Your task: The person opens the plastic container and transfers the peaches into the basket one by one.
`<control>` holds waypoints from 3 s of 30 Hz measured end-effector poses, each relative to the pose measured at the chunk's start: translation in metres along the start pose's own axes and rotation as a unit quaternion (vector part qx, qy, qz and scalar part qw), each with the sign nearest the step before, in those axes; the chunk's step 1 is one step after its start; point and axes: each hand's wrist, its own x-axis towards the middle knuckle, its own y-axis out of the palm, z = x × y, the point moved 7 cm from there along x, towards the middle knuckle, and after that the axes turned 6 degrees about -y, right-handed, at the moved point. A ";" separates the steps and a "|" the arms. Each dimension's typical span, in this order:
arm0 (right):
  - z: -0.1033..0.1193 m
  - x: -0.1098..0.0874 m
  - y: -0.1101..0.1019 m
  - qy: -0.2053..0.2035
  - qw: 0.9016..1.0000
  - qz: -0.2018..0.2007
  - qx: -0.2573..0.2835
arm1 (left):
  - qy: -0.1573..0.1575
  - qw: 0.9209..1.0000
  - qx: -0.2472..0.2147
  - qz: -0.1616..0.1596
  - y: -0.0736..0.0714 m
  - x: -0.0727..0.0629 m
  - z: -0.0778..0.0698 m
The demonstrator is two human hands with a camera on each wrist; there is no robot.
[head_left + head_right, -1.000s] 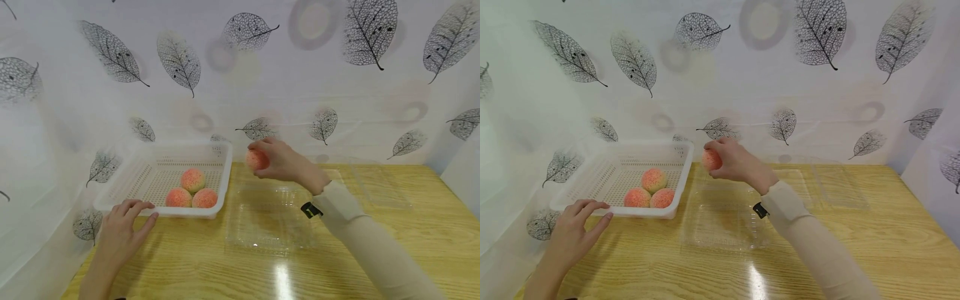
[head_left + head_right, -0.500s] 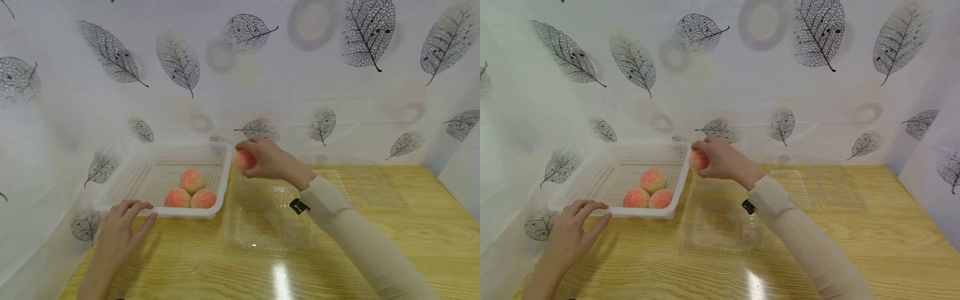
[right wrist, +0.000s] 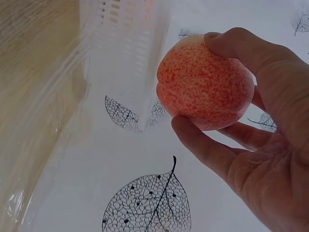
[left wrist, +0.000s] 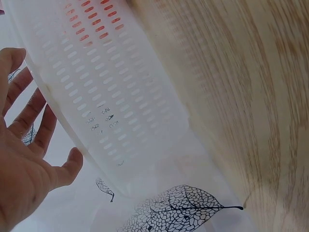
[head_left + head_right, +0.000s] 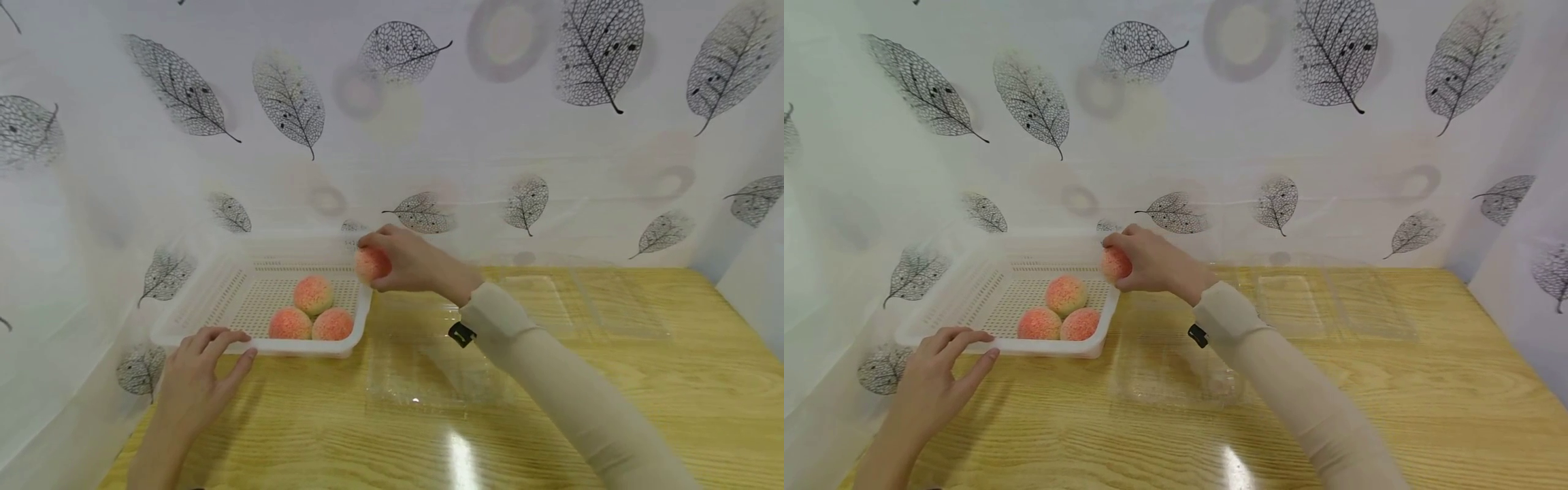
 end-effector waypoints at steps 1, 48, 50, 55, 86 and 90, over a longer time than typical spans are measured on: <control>0.001 0.002 0.002 0.000 1.000 0.002 0.004 | -0.002 1.000 -0.001 0.002 0.000 0.000 0.000; 0.020 0.056 0.064 -0.031 0.991 0.123 -0.044 | -0.027 0.999 0.003 0.017 -0.004 -0.005 -0.003; 0.019 0.057 0.068 -0.027 0.990 0.133 -0.049 | -0.028 0.999 0.002 0.019 -0.003 -0.005 -0.003; 0.017 0.059 0.076 -0.017 0.987 0.148 -0.056 | -0.030 0.999 0.002 0.021 -0.002 -0.005 -0.004; 0.009 0.066 0.095 0.056 0.984 0.154 -0.075 | -0.032 0.999 -0.002 0.016 0.000 -0.001 -0.001; 0.009 0.066 0.097 0.059 0.984 0.152 -0.065 | -0.026 1.000 -0.003 0.011 0.000 -0.001 -0.001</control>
